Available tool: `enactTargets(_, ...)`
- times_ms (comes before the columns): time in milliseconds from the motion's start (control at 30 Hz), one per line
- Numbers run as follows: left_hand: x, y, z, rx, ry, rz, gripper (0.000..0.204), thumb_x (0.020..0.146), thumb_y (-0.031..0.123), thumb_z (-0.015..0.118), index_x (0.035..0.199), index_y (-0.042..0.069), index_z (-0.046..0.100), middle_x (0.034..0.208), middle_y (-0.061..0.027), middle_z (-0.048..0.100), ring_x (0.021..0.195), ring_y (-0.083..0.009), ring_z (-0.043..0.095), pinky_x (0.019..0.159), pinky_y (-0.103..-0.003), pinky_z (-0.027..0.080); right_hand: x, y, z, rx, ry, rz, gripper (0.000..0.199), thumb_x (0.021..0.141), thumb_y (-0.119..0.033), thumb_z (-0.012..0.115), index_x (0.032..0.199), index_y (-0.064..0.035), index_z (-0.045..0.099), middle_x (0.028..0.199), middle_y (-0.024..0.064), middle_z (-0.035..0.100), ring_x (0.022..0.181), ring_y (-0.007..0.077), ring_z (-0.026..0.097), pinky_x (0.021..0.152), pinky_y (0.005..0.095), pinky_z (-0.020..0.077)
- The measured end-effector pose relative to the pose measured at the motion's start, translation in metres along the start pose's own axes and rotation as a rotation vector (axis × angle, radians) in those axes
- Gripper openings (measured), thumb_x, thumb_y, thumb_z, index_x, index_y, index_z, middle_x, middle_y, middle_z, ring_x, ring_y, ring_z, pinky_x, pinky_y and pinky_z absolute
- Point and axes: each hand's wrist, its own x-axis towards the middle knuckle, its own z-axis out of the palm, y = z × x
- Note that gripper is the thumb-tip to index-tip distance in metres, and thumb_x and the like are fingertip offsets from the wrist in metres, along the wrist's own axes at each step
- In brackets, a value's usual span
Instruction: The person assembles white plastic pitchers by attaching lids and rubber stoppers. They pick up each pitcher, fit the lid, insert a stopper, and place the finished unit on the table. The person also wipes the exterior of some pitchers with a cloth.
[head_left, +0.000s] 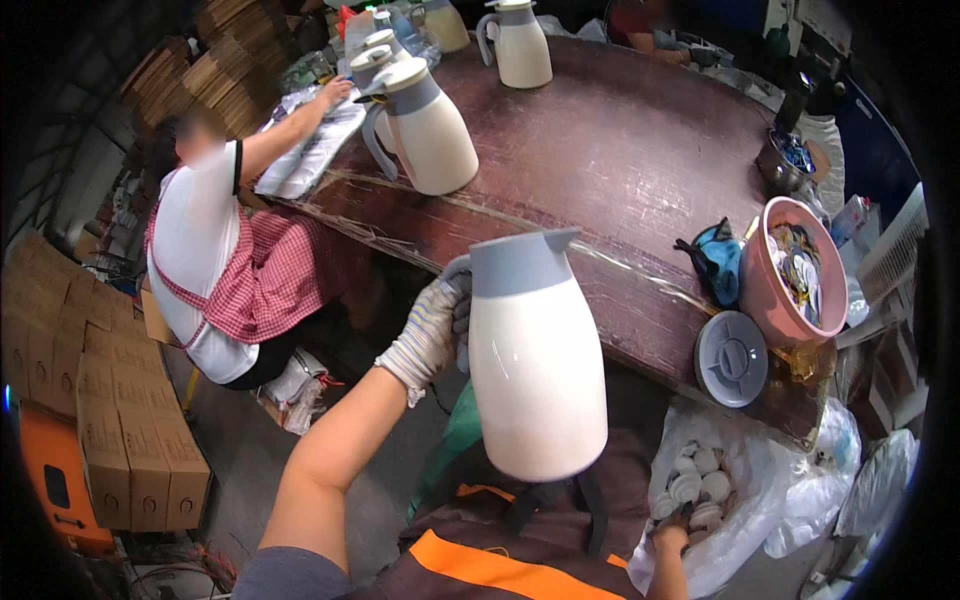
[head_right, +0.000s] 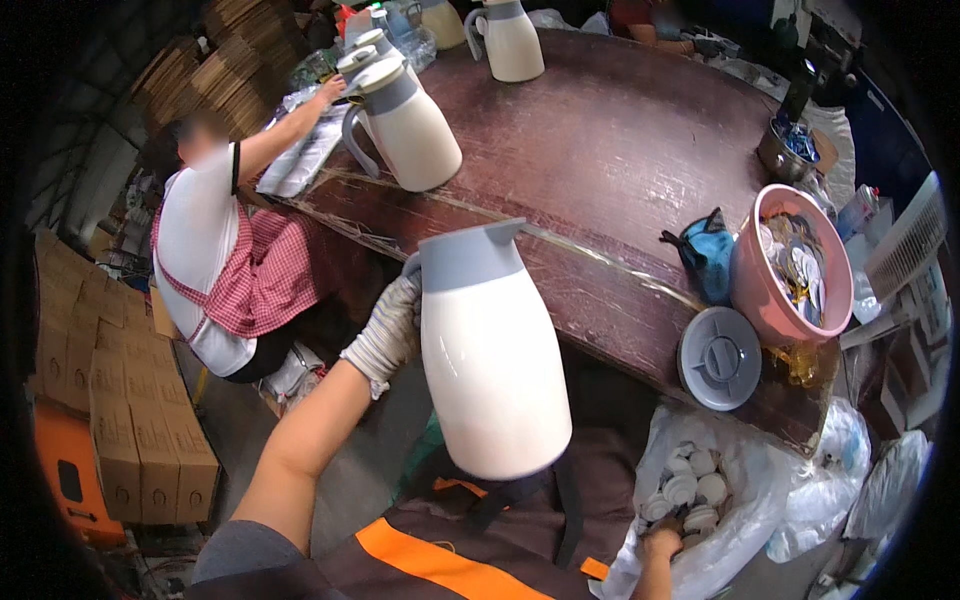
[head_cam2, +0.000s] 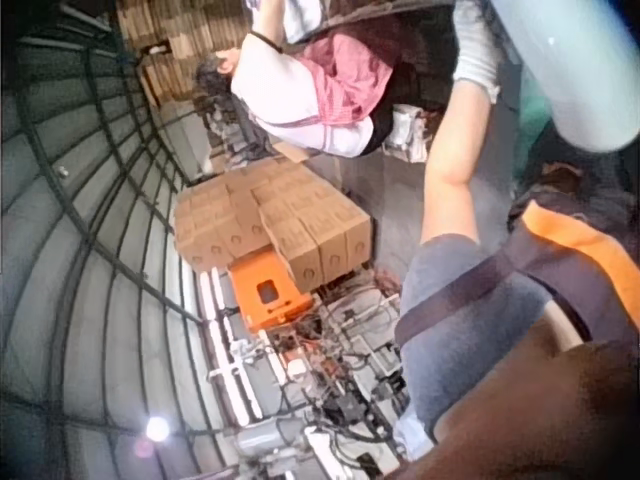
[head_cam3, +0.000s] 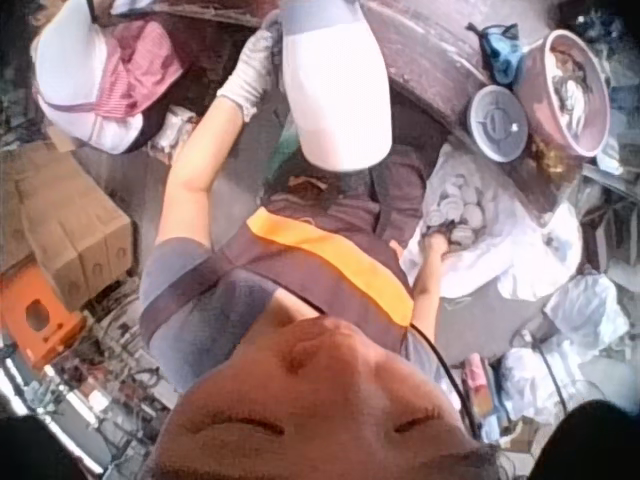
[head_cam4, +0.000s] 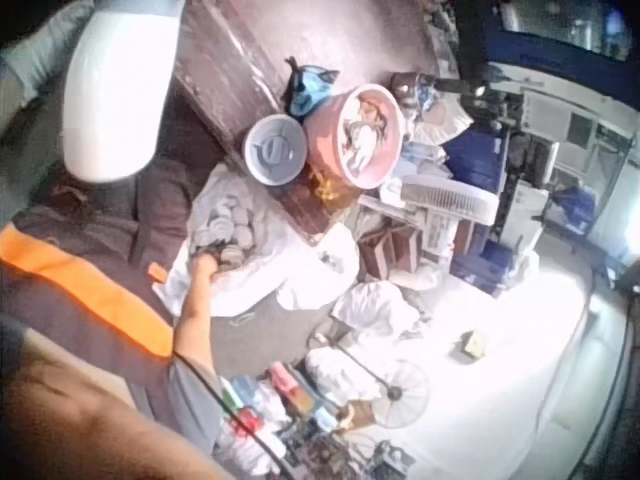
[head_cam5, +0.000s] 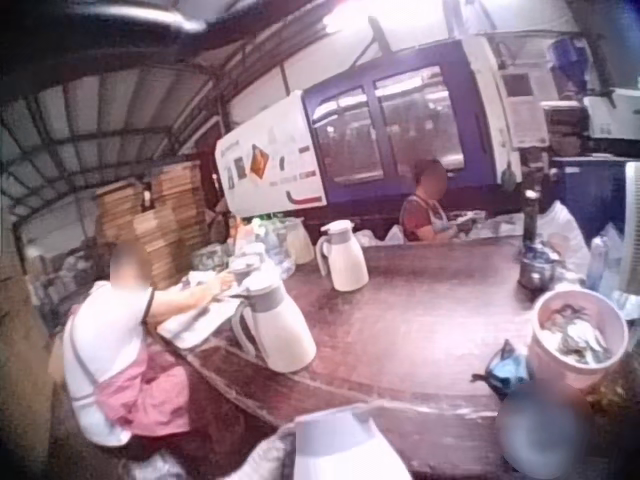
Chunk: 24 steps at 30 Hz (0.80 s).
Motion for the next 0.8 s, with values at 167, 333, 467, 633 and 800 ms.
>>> enactTargets(167,-0.008,0.009,0.012,0.074,0.133,-0.043,0.013,0.090,0.022,0.063,0.099,0.013,0.063,0.050,0.0083,0.037,0.038,-0.0043,0.028,0.037,-0.021,0.023,0.001,0.014,0.015,0.314,0.100,0.017,0.096,0.060,-0.029,0.083,0.141,-0.0071,0.036,0.148,0.0182,0.033,0.125,0.0382,0.048,0.096,0.0488,0.0456)
enactTargets(333,-0.019,0.009,0.038,0.127,0.008,0.108,0.015,0.089,0.016,0.067,0.102,0.009,0.063,0.053,0.0071,0.042,0.038,-0.0048,0.033,0.037,-0.021,0.025,-0.022,0.032,0.027,0.856,0.338,-0.122,0.089,0.065,-0.023,0.081,0.139,0.0007,0.038,0.140,0.0238,0.041,0.124,0.0366,0.048,0.104,0.0397,0.0390)
enactTargets(467,-0.044,0.020,0.053,0.405,-0.080,0.213,0.019,0.088,0.004,0.066,0.106,0.004,0.062,0.076,0.0021,0.062,0.057,-0.0032,0.053,0.049,-0.019,0.042,-0.084,0.024,-0.086,1.682,-0.106,-0.423,0.089,0.072,-0.031,0.080,0.143,-0.0013,0.034,0.128,0.0160,0.053,0.113,0.0263,0.055,0.092,0.0360,0.0467)
enactTargets(633,-0.066,-0.013,0.048,0.512,-0.365,0.133,0.036,0.078,0.005,0.071,0.112,0.000,0.062,0.102,-0.0038,0.067,0.097,-0.0113,0.062,0.088,-0.027,0.050,-0.179,-0.024,-0.311,1.685,-0.009,-0.960,0.118,0.056,-0.064,0.081,0.142,0.0024,0.036,0.127,0.0132,0.054,0.117,0.0232,0.054,0.100,0.0350,0.0412)
enactTargets(800,-0.092,-0.038,0.043,0.778,-0.423,-0.010,0.027,0.080,0.004,0.071,0.106,0.004,0.066,0.091,-0.0016,0.068,0.085,-0.0077,0.061,0.077,-0.024,0.050,-0.231,-0.091,-0.420,0.719,0.436,-1.158,0.080,0.065,-0.042,0.078,0.130,-0.0038,0.052,0.111,0.0172,0.061,0.111,0.0331,0.056,0.097,0.0400,0.0418)
